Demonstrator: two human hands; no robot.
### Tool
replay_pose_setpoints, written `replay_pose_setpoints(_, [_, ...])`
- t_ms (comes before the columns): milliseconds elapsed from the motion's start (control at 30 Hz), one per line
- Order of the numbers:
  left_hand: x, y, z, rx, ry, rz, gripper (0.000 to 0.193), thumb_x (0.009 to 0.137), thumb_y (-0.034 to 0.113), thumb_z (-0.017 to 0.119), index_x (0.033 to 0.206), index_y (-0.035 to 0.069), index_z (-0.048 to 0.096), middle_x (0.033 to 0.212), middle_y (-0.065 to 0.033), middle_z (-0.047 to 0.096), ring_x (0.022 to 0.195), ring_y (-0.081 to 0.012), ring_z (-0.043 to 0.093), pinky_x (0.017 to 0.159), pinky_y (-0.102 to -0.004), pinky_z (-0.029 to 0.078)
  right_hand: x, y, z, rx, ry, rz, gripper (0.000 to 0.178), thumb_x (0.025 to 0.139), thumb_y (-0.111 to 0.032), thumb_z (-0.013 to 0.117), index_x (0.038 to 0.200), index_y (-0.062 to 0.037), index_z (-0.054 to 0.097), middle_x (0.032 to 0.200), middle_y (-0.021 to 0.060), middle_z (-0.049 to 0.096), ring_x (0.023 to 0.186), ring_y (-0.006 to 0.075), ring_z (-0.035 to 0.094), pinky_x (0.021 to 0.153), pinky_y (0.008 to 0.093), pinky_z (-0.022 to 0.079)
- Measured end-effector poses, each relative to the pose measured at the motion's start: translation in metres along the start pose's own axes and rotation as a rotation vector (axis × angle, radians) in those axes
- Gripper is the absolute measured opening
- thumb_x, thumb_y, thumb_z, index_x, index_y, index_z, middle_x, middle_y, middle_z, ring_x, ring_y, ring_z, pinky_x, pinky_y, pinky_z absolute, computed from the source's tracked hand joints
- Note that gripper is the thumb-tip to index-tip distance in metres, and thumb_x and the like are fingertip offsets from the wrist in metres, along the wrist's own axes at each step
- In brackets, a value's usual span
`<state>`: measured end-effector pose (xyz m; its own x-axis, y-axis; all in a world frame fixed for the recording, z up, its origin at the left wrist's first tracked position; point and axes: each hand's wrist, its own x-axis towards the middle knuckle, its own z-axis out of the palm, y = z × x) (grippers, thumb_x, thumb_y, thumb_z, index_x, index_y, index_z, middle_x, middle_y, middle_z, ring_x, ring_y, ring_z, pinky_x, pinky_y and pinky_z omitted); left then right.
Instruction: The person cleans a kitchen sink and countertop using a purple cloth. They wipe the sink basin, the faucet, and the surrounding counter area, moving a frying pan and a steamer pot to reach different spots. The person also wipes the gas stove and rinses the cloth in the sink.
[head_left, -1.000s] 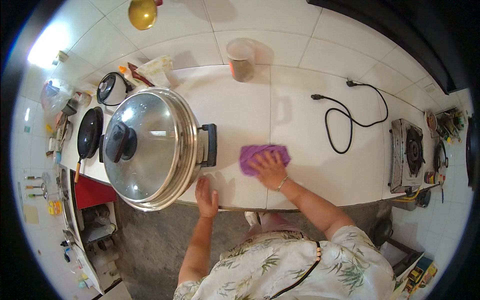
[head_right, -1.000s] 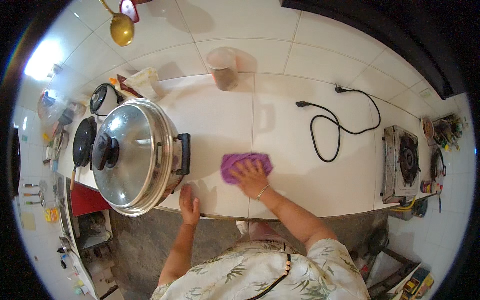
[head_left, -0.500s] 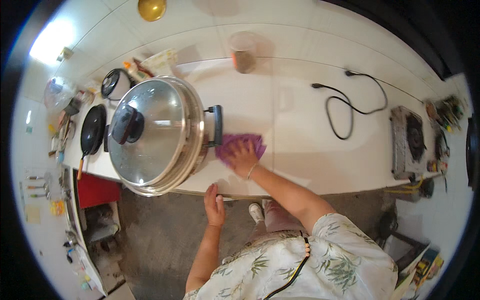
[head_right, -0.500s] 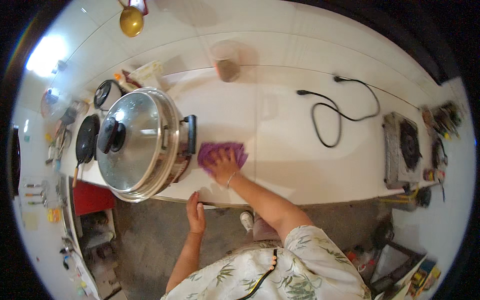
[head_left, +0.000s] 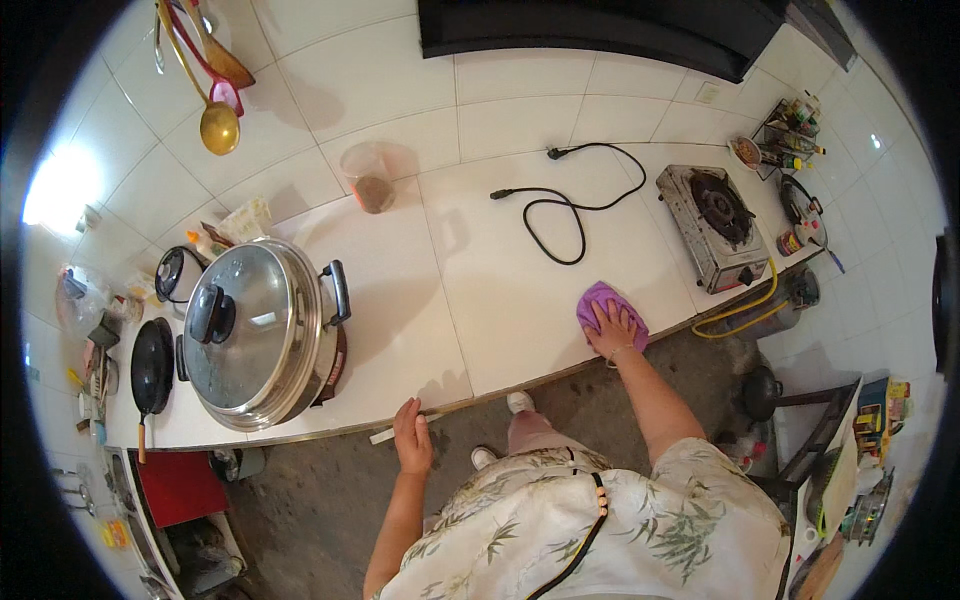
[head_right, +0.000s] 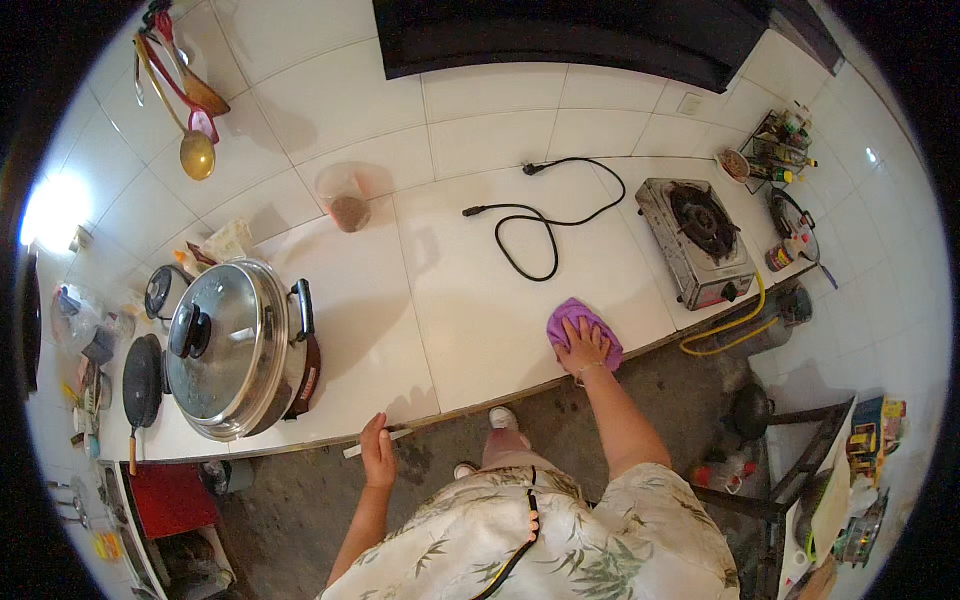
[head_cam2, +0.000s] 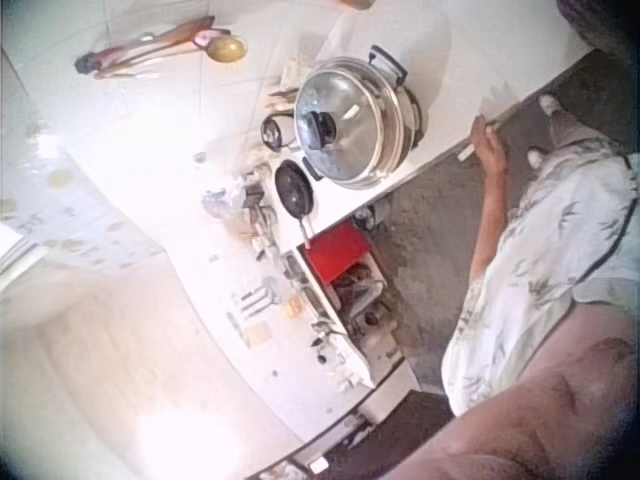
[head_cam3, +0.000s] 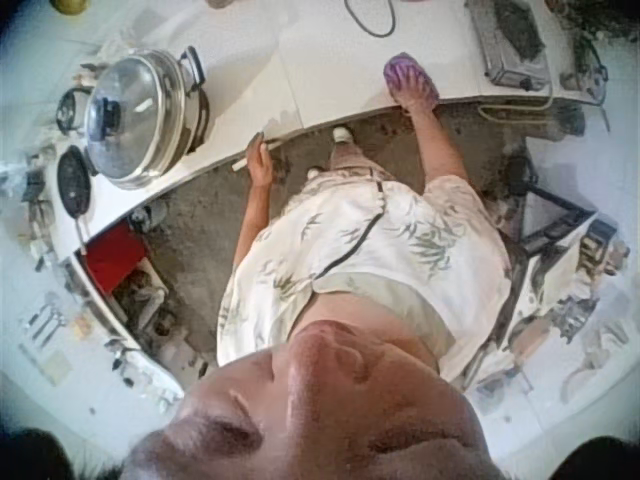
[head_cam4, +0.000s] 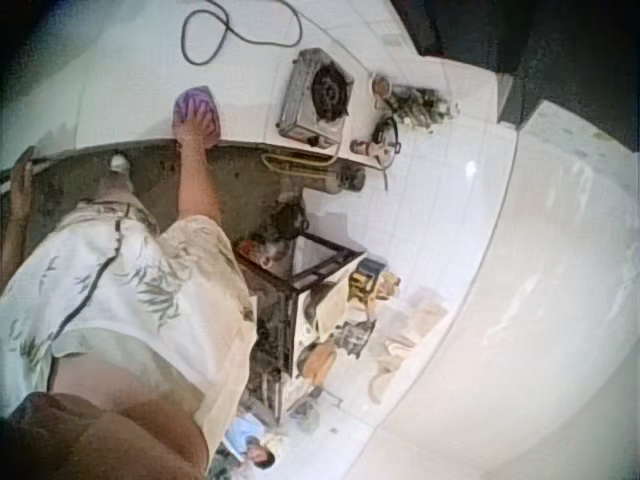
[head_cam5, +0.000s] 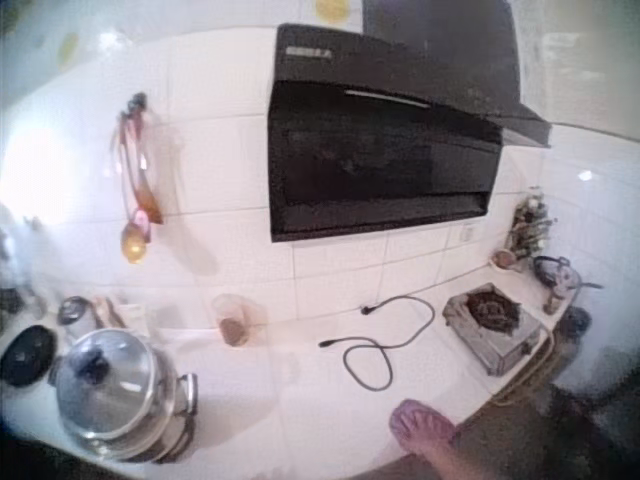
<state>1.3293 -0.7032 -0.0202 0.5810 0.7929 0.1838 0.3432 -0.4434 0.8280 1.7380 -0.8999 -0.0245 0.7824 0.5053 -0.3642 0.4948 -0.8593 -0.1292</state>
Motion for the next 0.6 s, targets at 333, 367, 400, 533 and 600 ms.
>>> replay_pose_setpoints(333, [0.123,0.060,0.102,0.112,-0.174,0.152,0.033,0.089,0.013,0.057,0.120,0.002,0.055,0.123,-0.0173,0.054,0.114,-0.0336,0.049,0.098,-0.0417,0.038,0.075,-0.002,-0.033,0.030,-0.086,-0.220,0.068,0.082,-0.057,0.051,0.143,-0.0343,0.030,0.154,0.0061,0.013,0.140,0.0368,0.011,0.109,0.0592,0.010])
replay_pose_setpoints(367, [0.139,0.068,0.120,0.116,-0.210,0.161,0.034,0.088,0.013,0.059,0.120,0.003,0.055,0.123,-0.0174,0.054,0.114,-0.0340,0.049,0.098,-0.0421,0.039,0.080,0.007,-0.041,0.046,-0.142,-0.273,0.066,0.081,-0.058,0.052,0.141,-0.0343,0.035,0.154,0.0058,0.015,0.139,0.0372,0.012,0.109,0.0589,0.012])
replay_pose_setpoints(400, [0.151,0.065,0.141,0.137,-0.223,0.233,0.039,0.086,0.014,0.063,0.122,0.003,0.054,0.123,-0.0167,0.054,0.114,-0.0337,0.049,0.096,-0.0415,0.041,0.082,0.014,-0.059,0.147,-0.167,-0.304,0.057,0.081,-0.058,0.053,0.132,-0.0327,0.049,0.151,0.0061,0.026,0.138,0.0365,0.019,0.109,0.0559,0.018])
replay_pose_setpoints(533, [0.201,0.103,0.215,0.017,-0.351,-0.027,0.042,0.081,0.016,0.065,0.119,0.002,0.055,0.116,-0.0206,0.056,0.110,-0.0364,0.051,0.094,-0.0416,0.042,0.147,0.067,-0.088,0.673,0.168,-0.242,0.031,0.085,-0.037,0.058,0.096,-0.0096,0.068,0.092,0.0137,0.067,0.088,0.0318,0.063,0.079,0.0399,0.049])
replay_pose_setpoints(600, [0.225,0.118,0.242,0.043,-0.385,-0.133,0.044,0.080,0.016,0.066,0.121,0.002,0.054,0.114,-0.0209,0.057,0.109,-0.0361,0.051,0.093,-0.0419,0.043,0.199,0.086,-0.098,0.651,0.352,-0.186,0.029,0.085,-0.031,0.058,0.090,-0.0047,0.068,0.080,0.0153,0.067,0.076,0.0330,0.064,0.071,0.0390,0.051])
